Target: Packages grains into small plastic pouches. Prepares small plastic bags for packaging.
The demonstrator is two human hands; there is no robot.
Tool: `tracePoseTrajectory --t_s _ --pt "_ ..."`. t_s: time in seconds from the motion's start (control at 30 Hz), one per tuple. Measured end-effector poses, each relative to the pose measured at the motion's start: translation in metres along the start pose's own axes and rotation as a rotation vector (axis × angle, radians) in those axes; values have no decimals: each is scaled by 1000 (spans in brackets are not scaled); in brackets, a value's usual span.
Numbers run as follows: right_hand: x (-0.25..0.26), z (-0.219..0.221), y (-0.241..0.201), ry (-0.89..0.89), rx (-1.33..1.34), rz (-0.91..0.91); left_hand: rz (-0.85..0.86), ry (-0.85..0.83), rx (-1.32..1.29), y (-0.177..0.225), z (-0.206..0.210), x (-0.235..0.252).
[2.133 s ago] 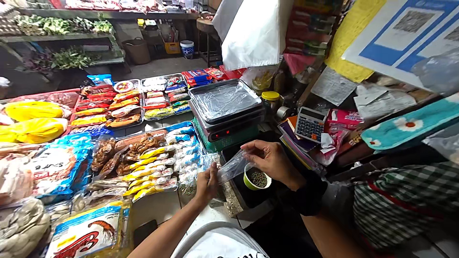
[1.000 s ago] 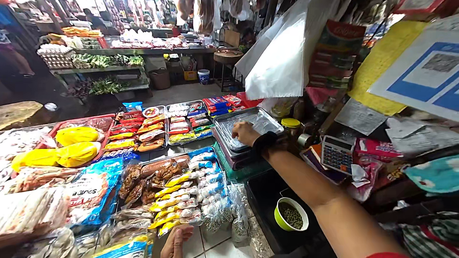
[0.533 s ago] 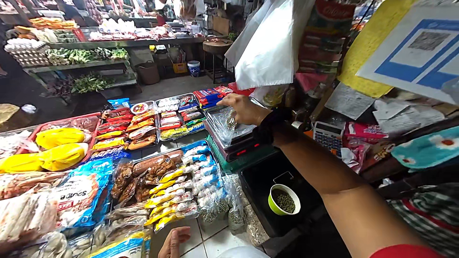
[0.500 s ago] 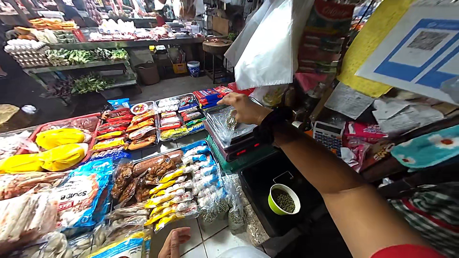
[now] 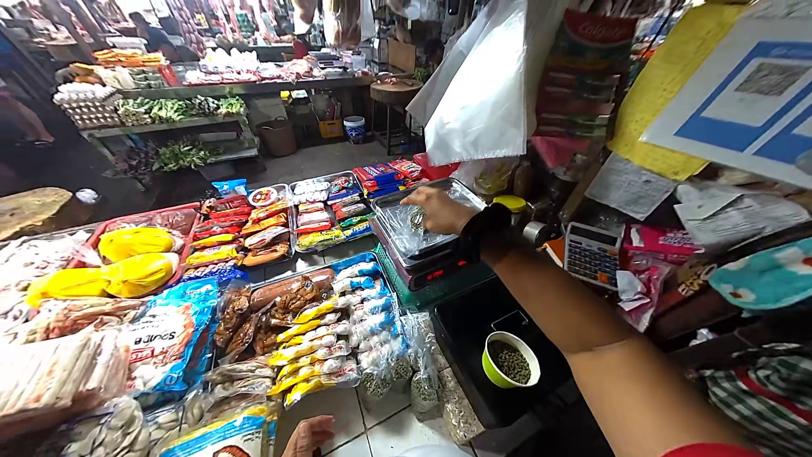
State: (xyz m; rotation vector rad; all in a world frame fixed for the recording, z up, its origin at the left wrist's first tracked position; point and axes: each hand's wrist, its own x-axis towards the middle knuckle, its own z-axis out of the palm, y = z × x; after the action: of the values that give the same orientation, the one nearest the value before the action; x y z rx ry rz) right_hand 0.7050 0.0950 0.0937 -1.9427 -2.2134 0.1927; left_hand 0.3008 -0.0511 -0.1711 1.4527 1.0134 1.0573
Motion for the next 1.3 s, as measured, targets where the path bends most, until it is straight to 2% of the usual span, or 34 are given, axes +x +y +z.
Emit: tracePoseTrajectory --t_s 0.13,0.2,0.27,0.33,0.4,0.5,0.6,0.7,0.8,0.87,0.97,1.07,1.2,1.3 --pt "-4 64 -9 -181 -63 177 -4 -1 2 0 5 2" --pt "0 91 -4 -277 -19 197 31 -12 -1 3 11 5" --pt "4 101 6 -158 77 197 105 -26 -10 8 16 13" --pt "11 85 19 105 224 245 177 -38 -1 21 17 25" --pt "13 40 29 329 384 324 260 -36 9 40 15 41" --pt "6 -22 35 646 520 257 410 -49 19 79 10 64" --pt "-19 -67 6 762 578 30 508 -81 12 122 13 77" --pt "-60 -78 -39 679 633 -217 537 -147 -100 158 26 80" --pt "-100 -40 -78 484 702 -307 471 -242 -281 175 43 78" --pt "-127 11 -97 339 774 -231 385 -274 -297 179 53 73" --pt "-160 110 -112 187 838 -126 183 -282 -31 170 61 63" --pt "-187 176 -131 179 790 -65 48 -340 289 143 58 56" --pt "-201 192 -147 240 889 -25 38 -430 363 121 42 44" --pt "-204 192 -141 281 869 -132 114 -396 270 123 35 36"
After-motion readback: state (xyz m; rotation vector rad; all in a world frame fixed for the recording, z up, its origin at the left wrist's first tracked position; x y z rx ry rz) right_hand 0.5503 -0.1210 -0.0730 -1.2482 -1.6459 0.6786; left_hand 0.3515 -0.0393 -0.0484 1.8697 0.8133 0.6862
